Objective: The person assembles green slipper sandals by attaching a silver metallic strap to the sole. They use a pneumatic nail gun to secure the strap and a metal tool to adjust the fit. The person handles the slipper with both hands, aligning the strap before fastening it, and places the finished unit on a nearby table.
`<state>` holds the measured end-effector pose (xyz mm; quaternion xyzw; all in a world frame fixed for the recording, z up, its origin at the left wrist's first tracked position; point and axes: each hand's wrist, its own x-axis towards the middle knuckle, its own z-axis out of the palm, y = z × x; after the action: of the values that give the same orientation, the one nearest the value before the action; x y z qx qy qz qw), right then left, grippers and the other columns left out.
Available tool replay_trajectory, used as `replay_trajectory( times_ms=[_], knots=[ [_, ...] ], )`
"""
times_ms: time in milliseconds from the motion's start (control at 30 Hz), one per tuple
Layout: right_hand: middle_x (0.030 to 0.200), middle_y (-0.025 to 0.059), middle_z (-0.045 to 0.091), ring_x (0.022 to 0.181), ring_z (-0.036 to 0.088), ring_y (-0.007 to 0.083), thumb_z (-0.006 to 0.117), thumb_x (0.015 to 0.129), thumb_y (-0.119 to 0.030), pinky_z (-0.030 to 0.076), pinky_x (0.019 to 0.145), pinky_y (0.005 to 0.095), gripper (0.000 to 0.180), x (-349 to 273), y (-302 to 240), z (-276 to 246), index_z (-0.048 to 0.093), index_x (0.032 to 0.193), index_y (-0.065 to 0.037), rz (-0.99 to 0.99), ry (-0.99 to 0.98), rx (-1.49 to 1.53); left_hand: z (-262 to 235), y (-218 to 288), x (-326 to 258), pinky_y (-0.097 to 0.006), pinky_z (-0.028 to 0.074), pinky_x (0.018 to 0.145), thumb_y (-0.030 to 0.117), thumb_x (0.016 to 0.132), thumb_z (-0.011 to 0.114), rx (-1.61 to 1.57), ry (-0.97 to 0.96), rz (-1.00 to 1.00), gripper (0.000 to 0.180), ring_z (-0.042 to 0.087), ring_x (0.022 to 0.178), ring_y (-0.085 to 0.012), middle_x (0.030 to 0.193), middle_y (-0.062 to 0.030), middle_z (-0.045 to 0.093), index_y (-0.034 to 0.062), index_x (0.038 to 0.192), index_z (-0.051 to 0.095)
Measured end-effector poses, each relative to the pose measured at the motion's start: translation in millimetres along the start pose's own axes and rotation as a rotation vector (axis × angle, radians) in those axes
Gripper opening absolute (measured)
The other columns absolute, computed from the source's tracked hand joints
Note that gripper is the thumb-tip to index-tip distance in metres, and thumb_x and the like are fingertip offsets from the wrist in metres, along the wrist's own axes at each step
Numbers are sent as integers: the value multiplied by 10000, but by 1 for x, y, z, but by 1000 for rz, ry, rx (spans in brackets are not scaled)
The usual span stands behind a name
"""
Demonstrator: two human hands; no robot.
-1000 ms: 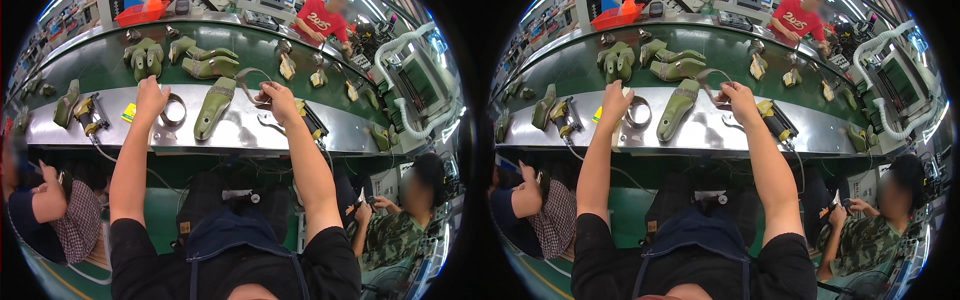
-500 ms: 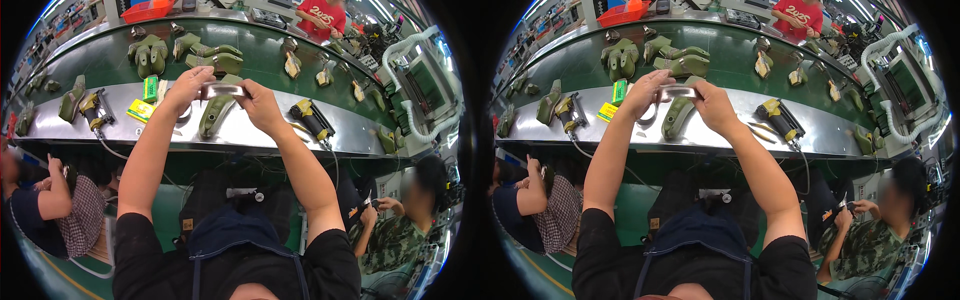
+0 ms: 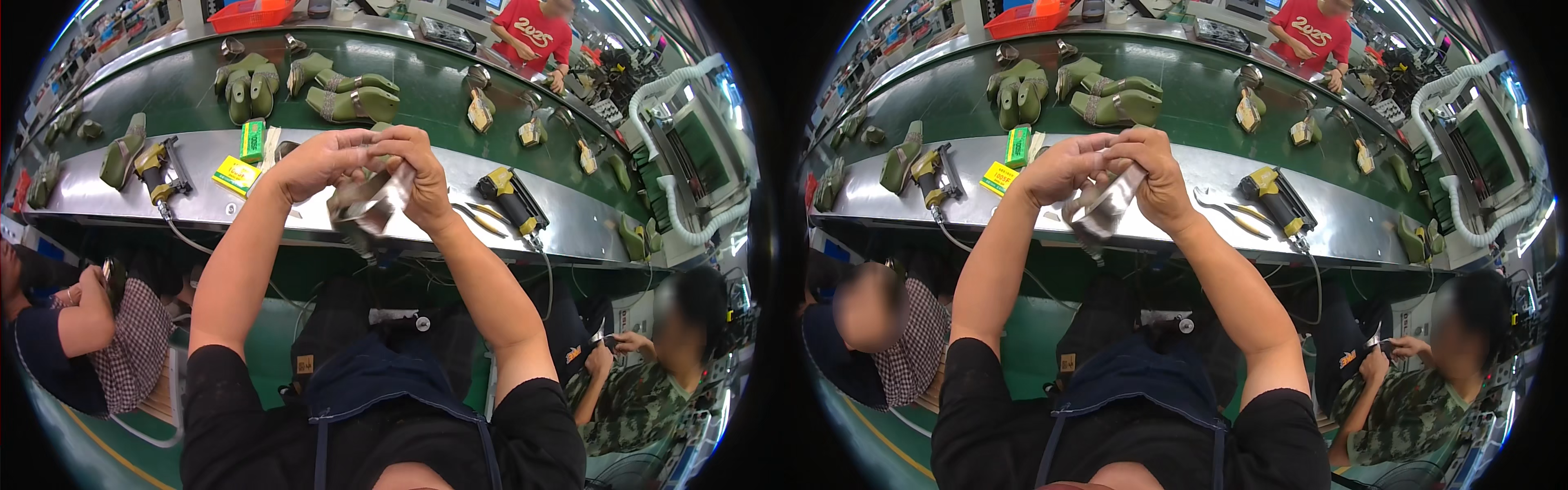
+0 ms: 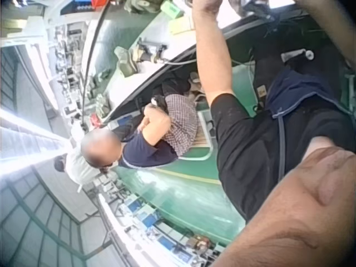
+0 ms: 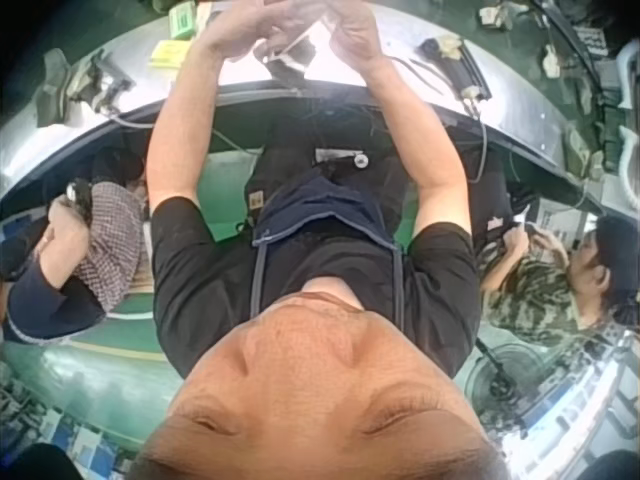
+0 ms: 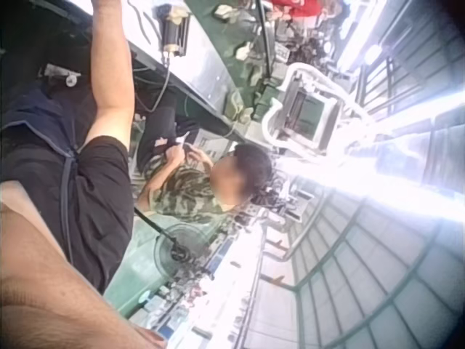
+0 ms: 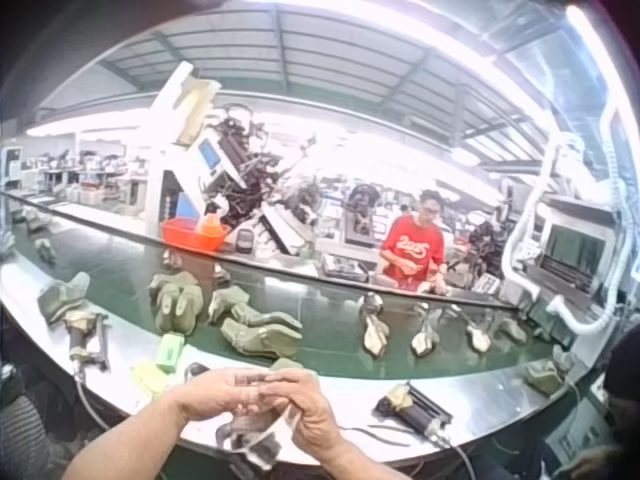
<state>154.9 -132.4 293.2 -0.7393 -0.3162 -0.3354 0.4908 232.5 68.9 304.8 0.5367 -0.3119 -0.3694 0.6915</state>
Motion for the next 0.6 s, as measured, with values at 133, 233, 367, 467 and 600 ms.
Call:
replay_trajectory(
  times_ms=[133,233,367,467,600],
  knots=[
    [1398,110,515,1187,544,256,691,893,76,484,1030,387,460,-6,3,3,719,1305,-125,122,37,282,20,11,-10,-270,556,909,147,941,741,37,-71,16,651,679,1032,-118,1191,-83,701,-11,1511,471],
    [1452,111,462,1232,521,239,691,925,51,485,1035,360,502,-9,12,5,684,1390,-138,89,3,76,26,-8,-2,-271,549,921,132,986,664,74,41,48,583,680,1021,-121,1151,-67,704,1,1526,487],
    [1373,136,544,1213,573,247,666,1001,-44,485,1030,344,383,-18,29,-2,665,1382,-86,277,-36,140,12,-12,3,-298,536,853,135,1048,536,364,313,-100,418,655,926,-125,1048,-69,724,20,1440,618],
    [1292,135,619,1093,645,203,610,1040,-75,525,959,330,341,-37,61,-21,643,1377,-37,371,43,0,7,-22,11,-324,528,833,115,1042,524,783,374,-41,383,640,871,-144,980,-75,727,33,1389,661],
    [1278,112,647,1000,660,147,564,1067,-108,566,859,303,336,-35,55,-18,644,1385,-39,623,187,142,-16,-34,16,-370,538,846,155,1049,523,1002,431,-37,378,637,843,-180,963,-115,742,52,1384,665]
  ],
)
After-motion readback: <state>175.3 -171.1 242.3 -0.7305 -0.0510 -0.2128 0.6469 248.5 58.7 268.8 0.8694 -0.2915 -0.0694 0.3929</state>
